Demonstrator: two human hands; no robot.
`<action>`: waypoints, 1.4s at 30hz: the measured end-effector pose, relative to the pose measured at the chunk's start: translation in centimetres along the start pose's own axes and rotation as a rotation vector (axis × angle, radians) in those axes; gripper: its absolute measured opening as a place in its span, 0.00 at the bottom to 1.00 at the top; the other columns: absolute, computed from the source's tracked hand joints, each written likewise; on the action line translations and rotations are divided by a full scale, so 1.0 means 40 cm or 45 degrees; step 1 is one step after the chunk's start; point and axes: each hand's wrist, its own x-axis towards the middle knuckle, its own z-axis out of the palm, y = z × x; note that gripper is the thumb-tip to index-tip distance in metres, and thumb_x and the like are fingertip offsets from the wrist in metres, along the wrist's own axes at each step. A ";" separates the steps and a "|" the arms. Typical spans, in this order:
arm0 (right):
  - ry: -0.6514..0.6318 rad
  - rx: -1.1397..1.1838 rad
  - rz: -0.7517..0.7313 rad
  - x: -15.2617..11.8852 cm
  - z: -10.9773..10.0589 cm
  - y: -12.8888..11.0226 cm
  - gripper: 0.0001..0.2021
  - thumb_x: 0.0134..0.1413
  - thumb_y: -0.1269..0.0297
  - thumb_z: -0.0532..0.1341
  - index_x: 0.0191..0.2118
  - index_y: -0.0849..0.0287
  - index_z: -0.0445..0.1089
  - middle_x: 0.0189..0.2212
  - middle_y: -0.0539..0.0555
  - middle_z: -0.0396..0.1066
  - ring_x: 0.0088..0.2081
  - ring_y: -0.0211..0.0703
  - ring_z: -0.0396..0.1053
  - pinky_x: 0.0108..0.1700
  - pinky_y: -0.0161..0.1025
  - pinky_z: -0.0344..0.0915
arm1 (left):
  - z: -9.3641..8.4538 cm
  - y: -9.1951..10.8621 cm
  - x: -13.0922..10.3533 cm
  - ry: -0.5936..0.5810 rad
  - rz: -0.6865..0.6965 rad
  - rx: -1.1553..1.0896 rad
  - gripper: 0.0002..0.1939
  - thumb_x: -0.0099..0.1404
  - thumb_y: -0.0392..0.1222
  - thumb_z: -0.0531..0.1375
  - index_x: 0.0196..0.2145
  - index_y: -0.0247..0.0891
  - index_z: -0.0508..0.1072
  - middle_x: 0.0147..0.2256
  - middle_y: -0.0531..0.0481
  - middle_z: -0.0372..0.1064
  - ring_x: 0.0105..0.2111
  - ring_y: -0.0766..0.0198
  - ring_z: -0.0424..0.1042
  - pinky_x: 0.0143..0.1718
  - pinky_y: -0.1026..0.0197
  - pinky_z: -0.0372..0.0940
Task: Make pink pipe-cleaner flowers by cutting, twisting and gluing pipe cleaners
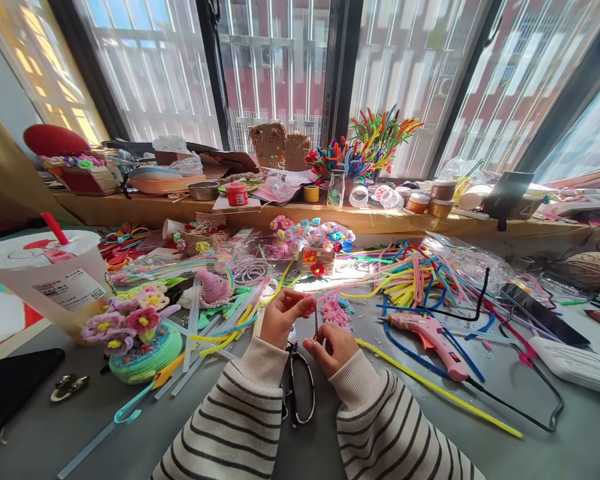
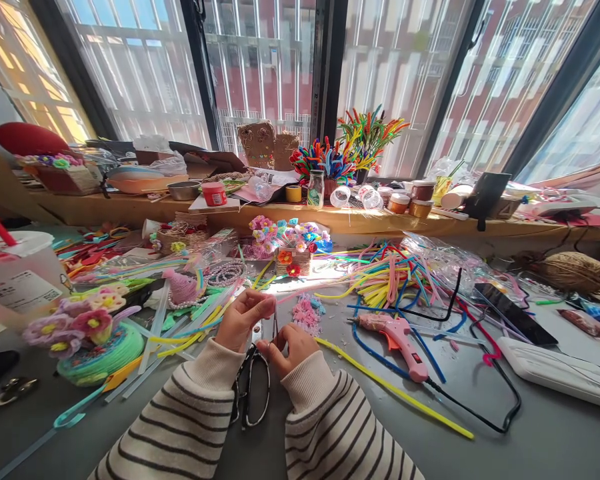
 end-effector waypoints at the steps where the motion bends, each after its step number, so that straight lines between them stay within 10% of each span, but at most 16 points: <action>1: 0.001 -0.007 -0.001 0.000 0.000 -0.001 0.18 0.46 0.52 0.49 0.17 0.60 0.54 0.18 0.48 0.58 0.19 0.32 0.54 0.23 0.30 0.50 | -0.001 0.000 0.000 -0.001 0.000 -0.001 0.08 0.41 0.37 0.62 0.21 0.34 0.66 0.18 0.55 0.66 0.19 0.73 0.63 0.23 0.69 0.59; 42: 0.057 -0.079 -0.008 0.006 0.014 0.024 0.20 0.45 0.50 0.49 0.14 0.60 0.55 0.14 0.47 0.56 0.17 0.31 0.52 0.20 0.30 0.48 | -0.006 -0.004 0.003 0.012 0.000 0.020 0.08 0.44 0.37 0.61 0.26 0.35 0.70 0.24 0.52 0.68 0.23 0.71 0.65 0.21 0.70 0.58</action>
